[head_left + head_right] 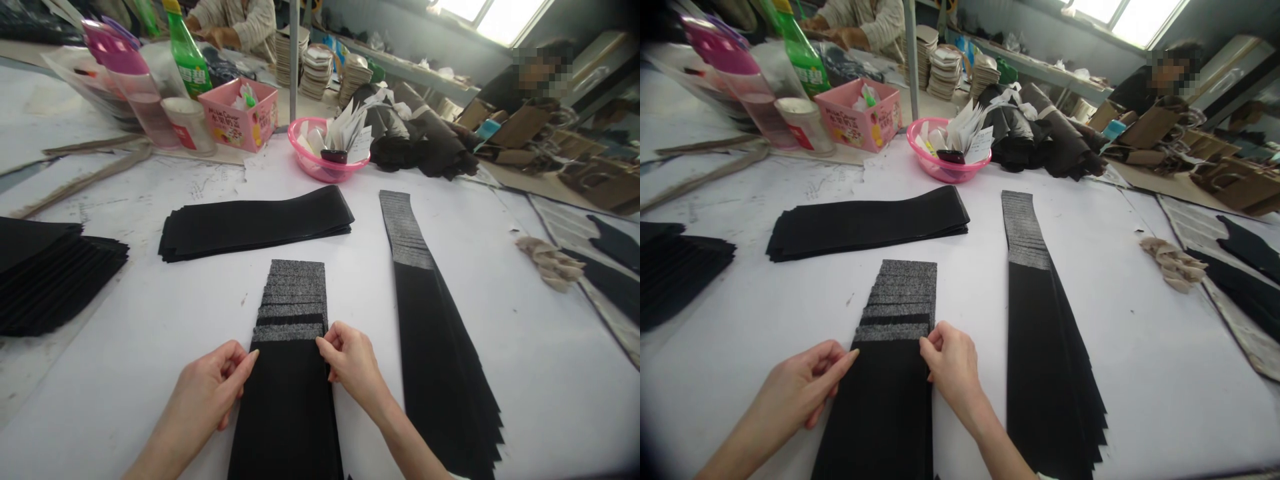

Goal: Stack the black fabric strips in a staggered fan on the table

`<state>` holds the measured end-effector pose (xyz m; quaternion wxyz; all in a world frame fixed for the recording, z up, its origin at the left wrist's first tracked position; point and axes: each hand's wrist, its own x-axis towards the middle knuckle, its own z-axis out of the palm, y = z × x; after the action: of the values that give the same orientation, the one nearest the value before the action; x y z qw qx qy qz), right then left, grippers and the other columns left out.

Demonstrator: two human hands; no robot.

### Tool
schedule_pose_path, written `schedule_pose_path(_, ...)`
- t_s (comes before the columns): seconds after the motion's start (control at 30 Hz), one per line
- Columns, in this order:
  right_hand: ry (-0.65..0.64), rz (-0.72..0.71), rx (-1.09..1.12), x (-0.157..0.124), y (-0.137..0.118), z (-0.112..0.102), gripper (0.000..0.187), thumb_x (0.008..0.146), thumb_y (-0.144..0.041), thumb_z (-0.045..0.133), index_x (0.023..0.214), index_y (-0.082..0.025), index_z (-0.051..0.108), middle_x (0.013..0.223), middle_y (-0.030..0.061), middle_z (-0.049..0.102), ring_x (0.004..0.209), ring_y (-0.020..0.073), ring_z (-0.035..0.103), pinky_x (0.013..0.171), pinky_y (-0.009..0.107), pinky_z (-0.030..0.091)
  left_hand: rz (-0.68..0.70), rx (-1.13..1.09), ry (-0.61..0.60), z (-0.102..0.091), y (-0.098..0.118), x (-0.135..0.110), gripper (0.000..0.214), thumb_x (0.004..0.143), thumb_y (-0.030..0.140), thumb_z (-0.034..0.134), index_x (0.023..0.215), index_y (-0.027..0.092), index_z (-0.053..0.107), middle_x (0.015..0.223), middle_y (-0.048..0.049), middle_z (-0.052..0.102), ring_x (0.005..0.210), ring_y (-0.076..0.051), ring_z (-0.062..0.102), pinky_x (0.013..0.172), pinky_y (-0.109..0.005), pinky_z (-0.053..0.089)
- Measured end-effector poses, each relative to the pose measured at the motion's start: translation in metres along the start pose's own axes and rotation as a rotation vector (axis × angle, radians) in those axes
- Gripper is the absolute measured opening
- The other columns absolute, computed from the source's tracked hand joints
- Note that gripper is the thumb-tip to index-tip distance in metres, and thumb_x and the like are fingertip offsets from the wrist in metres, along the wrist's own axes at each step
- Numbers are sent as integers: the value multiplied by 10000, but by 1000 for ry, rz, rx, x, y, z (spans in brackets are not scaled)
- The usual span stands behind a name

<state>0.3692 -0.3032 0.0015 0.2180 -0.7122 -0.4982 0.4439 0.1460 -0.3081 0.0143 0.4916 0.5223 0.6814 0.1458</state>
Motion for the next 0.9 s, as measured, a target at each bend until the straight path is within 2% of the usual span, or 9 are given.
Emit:
schedule_pose_path(0.13,-2,1,-14,0,-2,-1,212,829,-303,550,650,-199,504,487,-60,562,373,95,574,430,172,361,-1,9,-30,-1,-2,2,381,836,544,478,655,209,463,472,83,527,284,-90,467,367,-179,326)
schedule_pose_path(0.9,-48,4,14,3,5,1,266,854,-391,531,671,-201,492,492,-69,535,368,103,580,377,166,356,-8,-96,3,1,-8,3,412,852,559,462,645,203,445,491,71,528,283,-80,453,304,-168,278)
